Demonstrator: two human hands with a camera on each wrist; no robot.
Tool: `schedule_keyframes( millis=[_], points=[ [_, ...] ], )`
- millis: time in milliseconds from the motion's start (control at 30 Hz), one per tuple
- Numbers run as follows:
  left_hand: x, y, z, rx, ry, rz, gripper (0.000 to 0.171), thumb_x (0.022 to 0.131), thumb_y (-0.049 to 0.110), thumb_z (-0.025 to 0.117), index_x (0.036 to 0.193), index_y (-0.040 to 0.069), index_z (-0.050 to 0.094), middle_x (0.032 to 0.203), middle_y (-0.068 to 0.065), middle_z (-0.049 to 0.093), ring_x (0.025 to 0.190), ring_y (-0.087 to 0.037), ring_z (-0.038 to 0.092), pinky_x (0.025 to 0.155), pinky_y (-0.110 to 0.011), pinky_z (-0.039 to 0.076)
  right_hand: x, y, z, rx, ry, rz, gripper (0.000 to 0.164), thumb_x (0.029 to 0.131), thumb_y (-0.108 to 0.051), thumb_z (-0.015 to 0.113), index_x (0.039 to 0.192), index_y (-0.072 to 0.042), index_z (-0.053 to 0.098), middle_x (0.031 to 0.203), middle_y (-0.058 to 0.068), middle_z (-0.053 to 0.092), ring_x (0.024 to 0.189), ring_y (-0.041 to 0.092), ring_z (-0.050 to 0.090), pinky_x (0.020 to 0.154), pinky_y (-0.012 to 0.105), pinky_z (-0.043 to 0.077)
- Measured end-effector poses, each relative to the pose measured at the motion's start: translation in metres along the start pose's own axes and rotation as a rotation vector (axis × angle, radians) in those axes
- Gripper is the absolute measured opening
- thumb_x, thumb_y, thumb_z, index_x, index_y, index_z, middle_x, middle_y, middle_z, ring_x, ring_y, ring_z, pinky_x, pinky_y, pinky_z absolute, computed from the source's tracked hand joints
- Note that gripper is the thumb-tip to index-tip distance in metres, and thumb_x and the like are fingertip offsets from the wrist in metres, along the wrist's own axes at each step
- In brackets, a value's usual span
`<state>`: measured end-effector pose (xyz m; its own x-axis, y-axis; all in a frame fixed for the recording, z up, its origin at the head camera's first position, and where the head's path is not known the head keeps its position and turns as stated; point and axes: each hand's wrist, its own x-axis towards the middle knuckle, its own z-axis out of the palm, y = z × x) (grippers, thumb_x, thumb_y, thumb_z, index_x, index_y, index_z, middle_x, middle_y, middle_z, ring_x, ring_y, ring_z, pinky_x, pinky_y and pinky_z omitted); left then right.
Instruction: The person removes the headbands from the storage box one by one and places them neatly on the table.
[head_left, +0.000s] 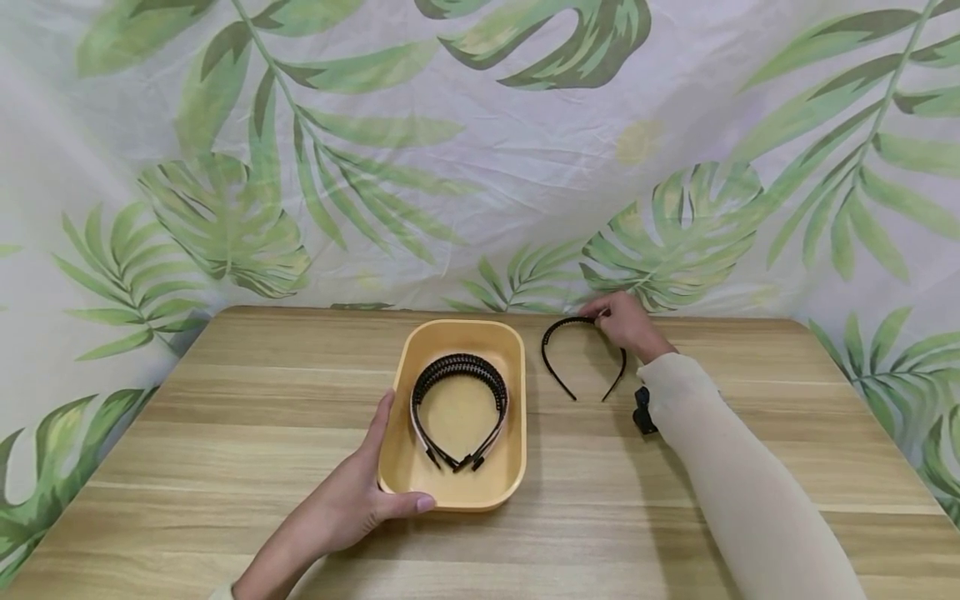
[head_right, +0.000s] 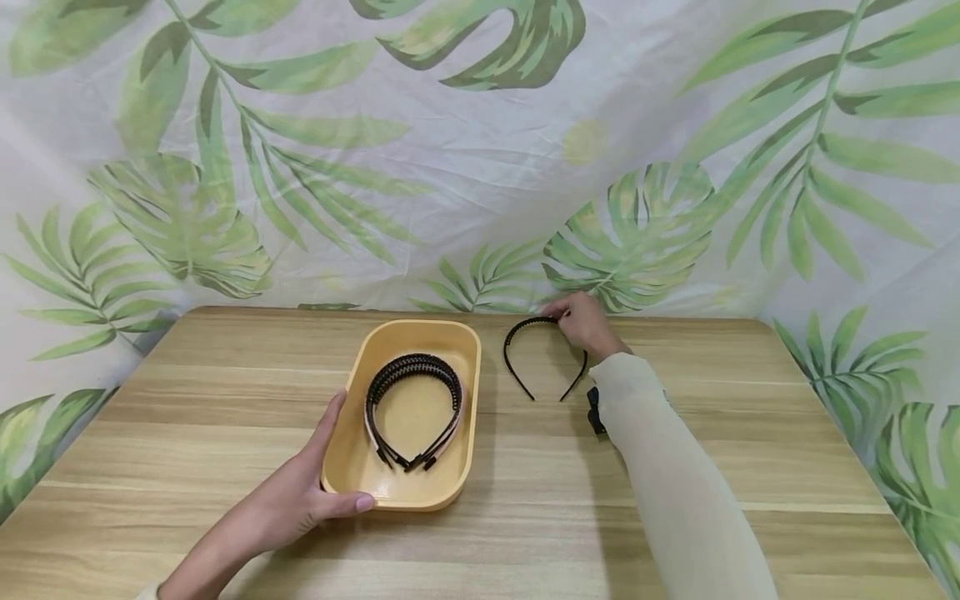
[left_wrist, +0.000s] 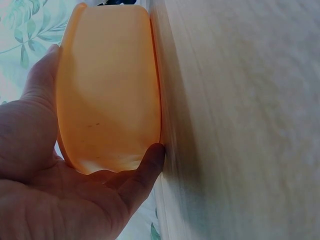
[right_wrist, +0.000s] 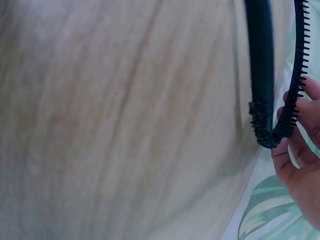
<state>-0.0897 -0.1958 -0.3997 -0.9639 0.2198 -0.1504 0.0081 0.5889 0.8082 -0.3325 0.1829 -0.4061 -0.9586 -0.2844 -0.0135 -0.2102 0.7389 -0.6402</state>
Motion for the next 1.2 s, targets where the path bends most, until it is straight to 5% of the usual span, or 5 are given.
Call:
schedule_keyframes(
  millis=[567,800,1200],
  points=[
    [0.0006,-0.0004,0.0008,-0.011,0.002,0.015,0.138,0.078,0.042,0.092,0.169,0.028,-0.011,0.174,-0.019,0.017,0.145,-0.031,0.047,0.118,-0.036,0.037,0.0003,0.0013,0.0016,-0.008,0.015,-0.004,0.038,0.097,0.013,0.049,0.123,0.002,0.075,0.13,0.026,0.07,0.126,0.044,0.062,0.104,0.055,0.051],
    [0.0,-0.0003,0.0002,-0.011,-0.001,0.026,0.141,0.077,0.037,0.093,0.168,0.021,-0.013,0.172,-0.026,0.019,0.141,-0.033,0.052,0.114,-0.049,0.041,0.0015,0.0034,0.0034,-0.002,0.008,0.015,0.038,0.099,0.011,0.048,0.125,0.001,0.075,0.131,0.026,0.07,0.128,0.044,0.061,0.105,0.055,0.051],
    [0.0,-0.0003,-0.0006,-0.012,-0.006,0.009,0.141,0.077,0.038,0.093,0.168,0.024,-0.013,0.173,-0.024,0.018,0.14,-0.032,0.052,0.114,-0.045,0.042,-0.0001,0.0036,0.0052,0.009,0.012,0.023,0.037,0.1,0.012,0.05,0.124,0.001,0.075,0.131,0.026,0.07,0.126,0.043,0.061,0.104,0.054,0.051]
  ],
)
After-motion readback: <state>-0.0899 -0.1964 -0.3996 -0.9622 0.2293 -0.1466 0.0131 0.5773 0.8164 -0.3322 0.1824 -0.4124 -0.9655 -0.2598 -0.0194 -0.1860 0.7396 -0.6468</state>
